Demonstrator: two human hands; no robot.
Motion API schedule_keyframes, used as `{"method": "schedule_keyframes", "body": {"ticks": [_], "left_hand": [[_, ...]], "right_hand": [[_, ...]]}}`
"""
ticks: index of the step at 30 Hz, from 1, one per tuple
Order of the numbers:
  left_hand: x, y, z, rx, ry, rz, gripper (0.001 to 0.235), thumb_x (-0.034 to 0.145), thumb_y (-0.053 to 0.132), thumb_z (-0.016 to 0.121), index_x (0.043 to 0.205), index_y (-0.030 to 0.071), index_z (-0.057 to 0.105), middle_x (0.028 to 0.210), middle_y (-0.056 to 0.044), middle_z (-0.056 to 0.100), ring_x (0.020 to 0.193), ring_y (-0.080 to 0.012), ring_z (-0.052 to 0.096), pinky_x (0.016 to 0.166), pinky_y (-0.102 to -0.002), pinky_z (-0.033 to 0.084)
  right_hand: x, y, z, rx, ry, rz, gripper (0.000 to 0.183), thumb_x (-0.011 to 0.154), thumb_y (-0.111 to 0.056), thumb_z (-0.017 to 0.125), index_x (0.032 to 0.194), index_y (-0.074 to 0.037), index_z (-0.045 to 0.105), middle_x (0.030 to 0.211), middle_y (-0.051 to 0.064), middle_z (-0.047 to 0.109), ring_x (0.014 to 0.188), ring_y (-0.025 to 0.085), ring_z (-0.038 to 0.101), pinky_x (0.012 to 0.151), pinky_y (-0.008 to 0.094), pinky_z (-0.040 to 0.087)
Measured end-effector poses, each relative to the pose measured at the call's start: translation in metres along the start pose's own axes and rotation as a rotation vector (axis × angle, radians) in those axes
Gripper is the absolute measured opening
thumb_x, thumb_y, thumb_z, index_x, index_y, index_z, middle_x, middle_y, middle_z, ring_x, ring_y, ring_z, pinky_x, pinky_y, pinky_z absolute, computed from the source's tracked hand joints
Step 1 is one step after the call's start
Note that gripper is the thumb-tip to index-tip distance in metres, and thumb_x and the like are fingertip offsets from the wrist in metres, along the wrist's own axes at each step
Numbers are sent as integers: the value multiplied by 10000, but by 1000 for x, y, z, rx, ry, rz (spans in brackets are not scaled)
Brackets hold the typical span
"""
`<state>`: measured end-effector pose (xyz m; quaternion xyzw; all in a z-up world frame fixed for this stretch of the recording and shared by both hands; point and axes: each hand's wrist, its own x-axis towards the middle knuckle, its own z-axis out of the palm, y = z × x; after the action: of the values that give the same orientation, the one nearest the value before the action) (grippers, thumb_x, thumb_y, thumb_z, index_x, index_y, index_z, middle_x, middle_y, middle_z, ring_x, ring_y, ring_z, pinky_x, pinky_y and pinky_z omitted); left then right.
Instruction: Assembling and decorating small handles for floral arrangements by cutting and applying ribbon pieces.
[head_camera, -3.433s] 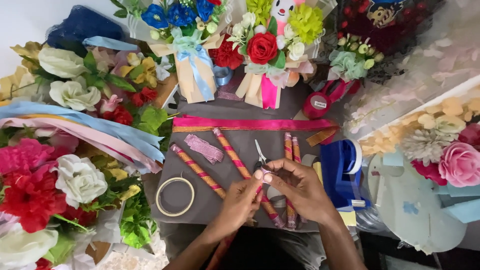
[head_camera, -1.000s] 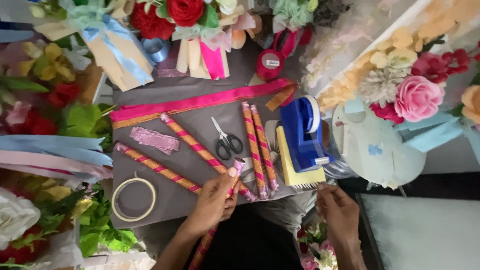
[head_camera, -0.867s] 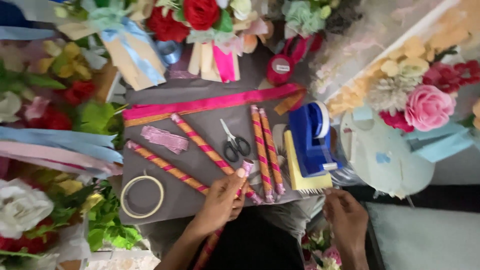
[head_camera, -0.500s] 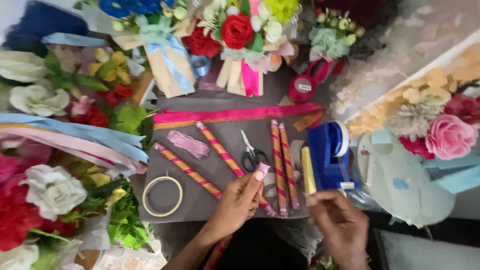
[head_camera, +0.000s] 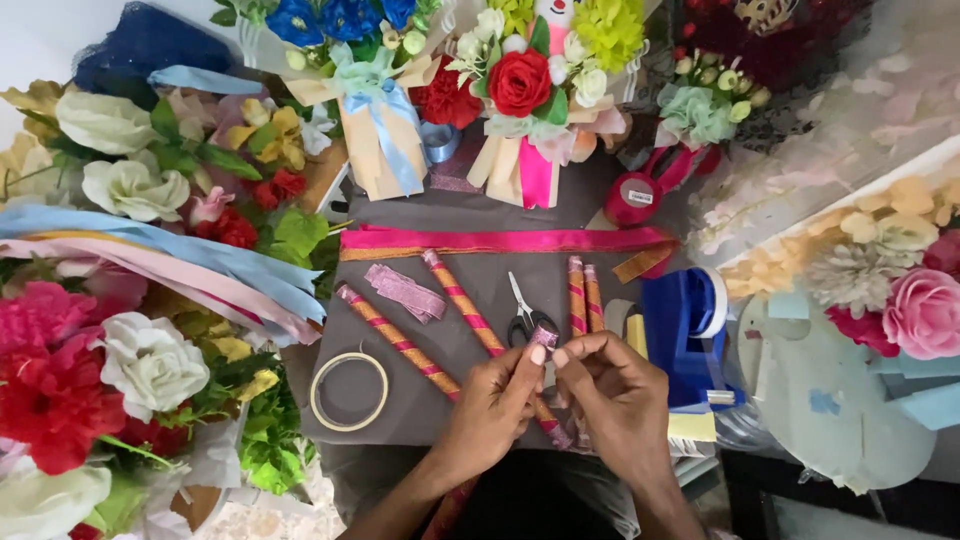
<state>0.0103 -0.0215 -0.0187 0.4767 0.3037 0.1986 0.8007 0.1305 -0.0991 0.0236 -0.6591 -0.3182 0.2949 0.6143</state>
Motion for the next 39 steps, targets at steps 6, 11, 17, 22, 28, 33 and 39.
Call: {"method": "schedule_keyframes", "body": {"ticks": [6,11,17,22,28,33,39], "left_hand": [[-1,2,2,81,4,4,428,1068,416,514,783,96,499,566,31,282,452,-63,304,396,-246,252],[4,-8,0,40,-26,8,432,1068,421,504,790,92,480,560,26,253,437,-64,265,385,-251,210],[5,3,-8,-33,-109,-151,475,1047,514,471,798,110,459,566,20,248,411,-71,223,362,-235,192],[-2,15,-13,-112,-256,-224,493,1055,547,435,787,133,431,561,35,227,425,-86,214,391,-250,185],[-1,13,-9,-79,-221,-255,498,1033,564,460,811,118,454,546,24,256,400,-81,221,362,-237,205],[-7,18,-6,-17,-196,-282,539,1009,602,457,777,115,461,562,26,233,417,-74,214,385,-238,186],[-7,7,-10,-58,-140,-310,551,982,632,476,795,115,486,551,11,236,383,-66,216,346,-225,182]], "right_hand": [[3,-2,0,-19,-4,17,115,919,-111,736,857,-20,702,550,80,626,465,135,581,477,261,512],[6,6,-4,-16,-31,3,128,917,-128,744,847,-39,685,565,70,625,454,116,578,405,226,477],[16,7,-12,60,-136,143,130,894,-116,764,953,-24,694,687,108,682,451,144,570,443,251,489],[17,16,-18,174,-232,268,275,904,-107,742,1125,43,810,709,103,705,522,147,573,462,263,432],[14,14,-18,58,-248,113,271,949,-216,686,1041,-4,826,649,82,694,575,155,619,567,288,503],[14,23,-10,38,-207,31,177,926,-145,732,882,15,793,604,74,668,497,121,604,448,237,432],[8,26,-1,-83,-93,23,178,894,-169,773,810,-17,813,566,17,570,486,80,466,442,249,375]]}}
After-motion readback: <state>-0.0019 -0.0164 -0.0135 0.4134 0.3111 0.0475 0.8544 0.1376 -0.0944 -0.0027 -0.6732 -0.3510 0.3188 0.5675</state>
